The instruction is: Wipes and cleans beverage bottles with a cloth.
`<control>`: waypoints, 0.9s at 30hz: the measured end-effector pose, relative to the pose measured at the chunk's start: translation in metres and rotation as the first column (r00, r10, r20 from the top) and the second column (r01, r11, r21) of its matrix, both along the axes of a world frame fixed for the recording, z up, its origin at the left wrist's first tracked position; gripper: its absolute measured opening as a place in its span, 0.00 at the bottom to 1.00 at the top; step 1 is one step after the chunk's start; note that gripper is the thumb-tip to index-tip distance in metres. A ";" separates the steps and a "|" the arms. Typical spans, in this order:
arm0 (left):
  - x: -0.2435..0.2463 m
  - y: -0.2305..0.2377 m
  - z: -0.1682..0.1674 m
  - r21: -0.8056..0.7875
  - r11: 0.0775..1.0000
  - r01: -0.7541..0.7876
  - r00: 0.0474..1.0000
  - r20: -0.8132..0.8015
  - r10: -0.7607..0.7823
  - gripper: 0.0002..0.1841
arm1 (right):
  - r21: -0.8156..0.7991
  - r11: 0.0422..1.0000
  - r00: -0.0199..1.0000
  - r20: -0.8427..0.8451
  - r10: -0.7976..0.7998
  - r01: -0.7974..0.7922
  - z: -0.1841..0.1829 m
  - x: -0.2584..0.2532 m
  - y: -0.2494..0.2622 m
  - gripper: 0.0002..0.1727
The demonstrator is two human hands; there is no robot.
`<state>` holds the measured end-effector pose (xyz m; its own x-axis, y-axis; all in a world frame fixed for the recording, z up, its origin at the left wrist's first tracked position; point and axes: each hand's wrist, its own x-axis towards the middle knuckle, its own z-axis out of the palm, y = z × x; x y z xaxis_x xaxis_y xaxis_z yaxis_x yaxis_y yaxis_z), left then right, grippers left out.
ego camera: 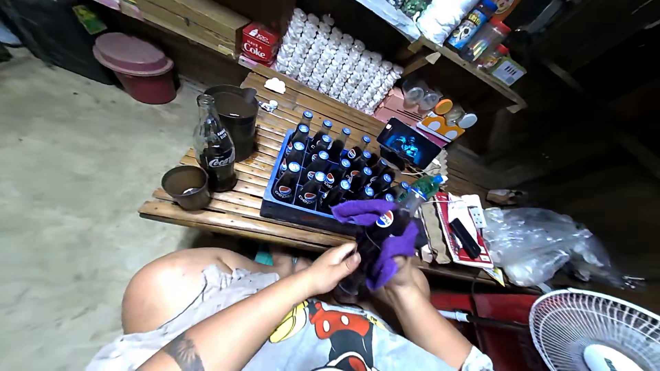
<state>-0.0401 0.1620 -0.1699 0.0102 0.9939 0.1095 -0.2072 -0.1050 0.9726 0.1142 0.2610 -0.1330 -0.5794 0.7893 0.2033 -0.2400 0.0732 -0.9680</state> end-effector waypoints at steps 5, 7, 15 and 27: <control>-0.007 0.000 0.001 0.028 0.978 -0.204 0.973 -0.105 0.206 0.37 | 0.184 0.979 0.972 0.230 0.041 -0.085 -0.028 -0.006 -0.023 0.66; -0.006 -0.001 0.005 0.034 0.978 -0.207 0.960 -0.184 0.210 0.34 | 0.137 0.989 0.976 0.218 0.022 -0.053 -0.024 -0.007 -0.022 0.66; -0.006 -0.001 0.017 -0.067 0.998 -0.010 0.905 -0.425 -0.020 0.36 | -0.080 0.963 0.965 -0.030 -0.262 0.259 0.041 -0.020 0.019 0.17; 0.007 -0.001 -0.007 0.021 0.898 0.439 0.879 0.198 -0.434 0.36 | -0.113 0.913 0.835 -0.461 0.301 -0.392 0.050 0.008 0.038 0.13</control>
